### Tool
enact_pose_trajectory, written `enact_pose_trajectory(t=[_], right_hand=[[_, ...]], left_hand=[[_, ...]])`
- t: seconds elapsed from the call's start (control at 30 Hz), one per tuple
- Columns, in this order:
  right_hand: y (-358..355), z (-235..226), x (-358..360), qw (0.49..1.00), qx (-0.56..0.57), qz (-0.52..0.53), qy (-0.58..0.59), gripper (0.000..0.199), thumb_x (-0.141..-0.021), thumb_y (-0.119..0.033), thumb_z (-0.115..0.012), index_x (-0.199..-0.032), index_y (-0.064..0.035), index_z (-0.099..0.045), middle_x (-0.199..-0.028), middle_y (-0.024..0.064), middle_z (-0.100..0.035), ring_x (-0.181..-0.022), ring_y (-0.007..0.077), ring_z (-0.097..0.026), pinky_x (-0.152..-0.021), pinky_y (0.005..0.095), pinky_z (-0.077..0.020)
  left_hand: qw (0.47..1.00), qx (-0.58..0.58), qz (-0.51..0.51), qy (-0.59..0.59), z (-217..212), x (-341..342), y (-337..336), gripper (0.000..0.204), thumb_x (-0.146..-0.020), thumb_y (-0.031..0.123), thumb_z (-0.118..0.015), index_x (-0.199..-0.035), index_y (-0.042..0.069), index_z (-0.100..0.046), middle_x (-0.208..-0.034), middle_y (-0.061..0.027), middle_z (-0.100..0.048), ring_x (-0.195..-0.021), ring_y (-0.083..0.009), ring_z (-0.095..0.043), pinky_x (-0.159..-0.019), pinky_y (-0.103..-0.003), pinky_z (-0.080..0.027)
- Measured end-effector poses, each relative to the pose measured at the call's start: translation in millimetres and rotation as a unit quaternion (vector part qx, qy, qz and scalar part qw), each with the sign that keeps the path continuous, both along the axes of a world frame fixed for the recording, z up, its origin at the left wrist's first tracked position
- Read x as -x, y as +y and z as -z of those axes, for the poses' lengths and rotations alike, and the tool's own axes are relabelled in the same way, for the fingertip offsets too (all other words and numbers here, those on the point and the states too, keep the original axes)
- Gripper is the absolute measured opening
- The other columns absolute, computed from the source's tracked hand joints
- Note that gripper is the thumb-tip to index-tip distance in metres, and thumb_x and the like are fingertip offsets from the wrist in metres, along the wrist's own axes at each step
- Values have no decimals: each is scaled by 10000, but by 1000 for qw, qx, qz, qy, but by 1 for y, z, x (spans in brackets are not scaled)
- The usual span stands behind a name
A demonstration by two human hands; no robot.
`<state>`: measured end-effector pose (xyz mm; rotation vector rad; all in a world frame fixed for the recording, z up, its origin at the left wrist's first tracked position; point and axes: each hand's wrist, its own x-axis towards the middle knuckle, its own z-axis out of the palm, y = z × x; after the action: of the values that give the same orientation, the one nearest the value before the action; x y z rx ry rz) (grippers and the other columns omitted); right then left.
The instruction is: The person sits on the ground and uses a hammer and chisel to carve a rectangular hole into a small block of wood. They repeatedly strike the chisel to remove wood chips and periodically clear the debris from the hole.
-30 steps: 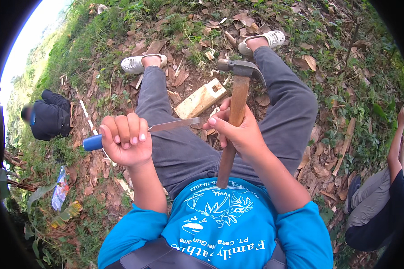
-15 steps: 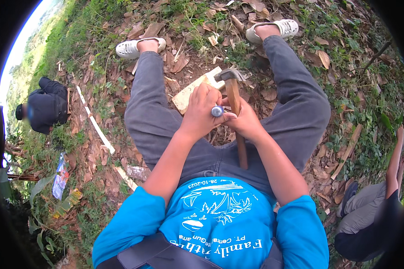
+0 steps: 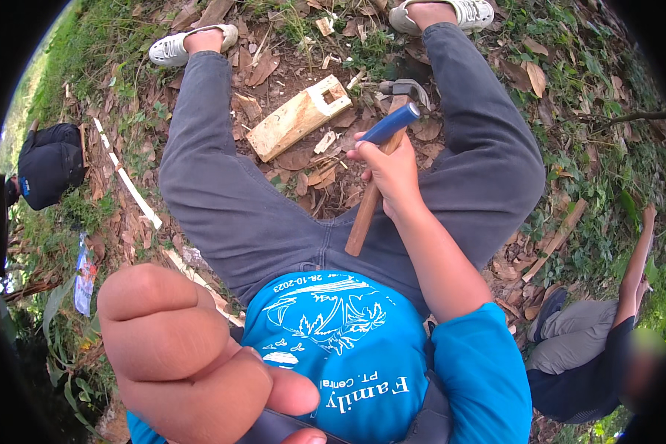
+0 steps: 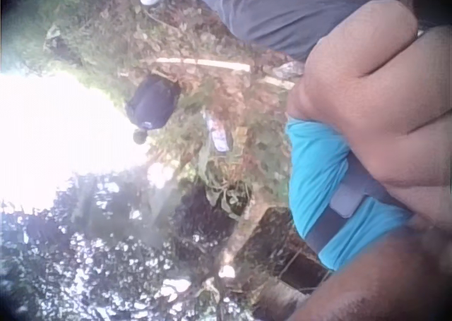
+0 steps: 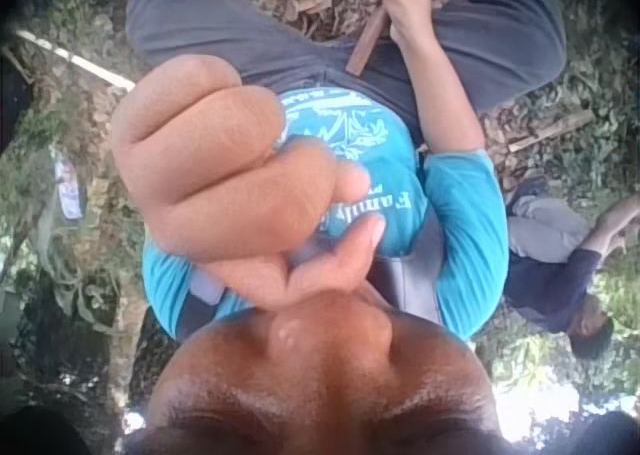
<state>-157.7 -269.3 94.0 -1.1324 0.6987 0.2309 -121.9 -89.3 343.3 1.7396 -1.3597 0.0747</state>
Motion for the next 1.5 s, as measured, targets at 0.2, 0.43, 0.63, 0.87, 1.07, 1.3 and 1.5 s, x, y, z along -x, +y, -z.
enact_pose_trajectory(t=[0.2,0.43,0.63,0.87,1.07,1.3,1.5], right_hand=[[-3,-4,1,1000,-23,11,3,382,-905,-50,-717,-1189,-27,-462,-1235,142,-679,-994,184,-733,-558,250,-501],[-8,0,-2,998,-13,48,44,392,-900,-203,-817,-1141,-90,-530,-1134,70,-691,-885,91,-672,-546,244,-494],[-1,-6,-3,996,-22,74,38,424,-892,-208,-823,-1151,-91,-507,-1225,62,-659,-907,88,-653,-560,233,-488],[-3,-7,-2,995,-43,72,62,449,-888,-222,-831,-1169,-93,-505,-1213,53,-660,-868,57,-620,-562,227,-494],[-1,-8,-5,994,-59,72,63,457,-894,-219,-826,-1186,-98,-496,-1203,37,-664,-878,62,-629,-551,219,-494],[2,-8,-3,995,-61,51,66,485,-891,-223,-827,-1204,-81,-485,-1164,34,-683,-892,68,-644,-552,216,-494],[2,-6,-5,996,-53,-6,64,470,-903,-229,-804,-1229,-49,-516,-1100,50,-703,-814,67,-656,-547,210,-480]], left_hand=[[999,-1,-11,31,16,-7,-35,183,-691,135,-761,-852,128,-674,-751,-46,-597,-620,-242,-554,-537,-369,-411],[940,-264,-189,107,129,-78,-41,104,-876,149,-661,-950,76,-661,-836,-95,-694,-728,-314,-683,-640,-414,-530],[760,-583,-275,79,334,-93,43,611,-903,342,-714,-1437,128,-509,-1522,-185,-442,-1331,-388,-508,-1047,-512,-486],[779,-564,-267,-56,374,-84,24,818,-859,367,-766,-1565,201,-386,-1578,-208,-306,-1438,-442,-355,-1141,-605,-363],[816,-561,-139,20,352,-97,29,725,-876,329,-765,-1528,205,-472,-1664,-254,-143,-1533,-471,-175,-1193,-641,-251],[925,-290,-190,157,344,-80,16,602,-896,265,-735,-1461,166,-555,-1567,-263,-405,-1458,-472,-365,-1204,-532,-312],[816,-252,45,518,294,-54,-4,485,-987,236,-638,-1424,50,-543,-1220,-175,-682,-1127,-184,-648,-967,-355,-499]])
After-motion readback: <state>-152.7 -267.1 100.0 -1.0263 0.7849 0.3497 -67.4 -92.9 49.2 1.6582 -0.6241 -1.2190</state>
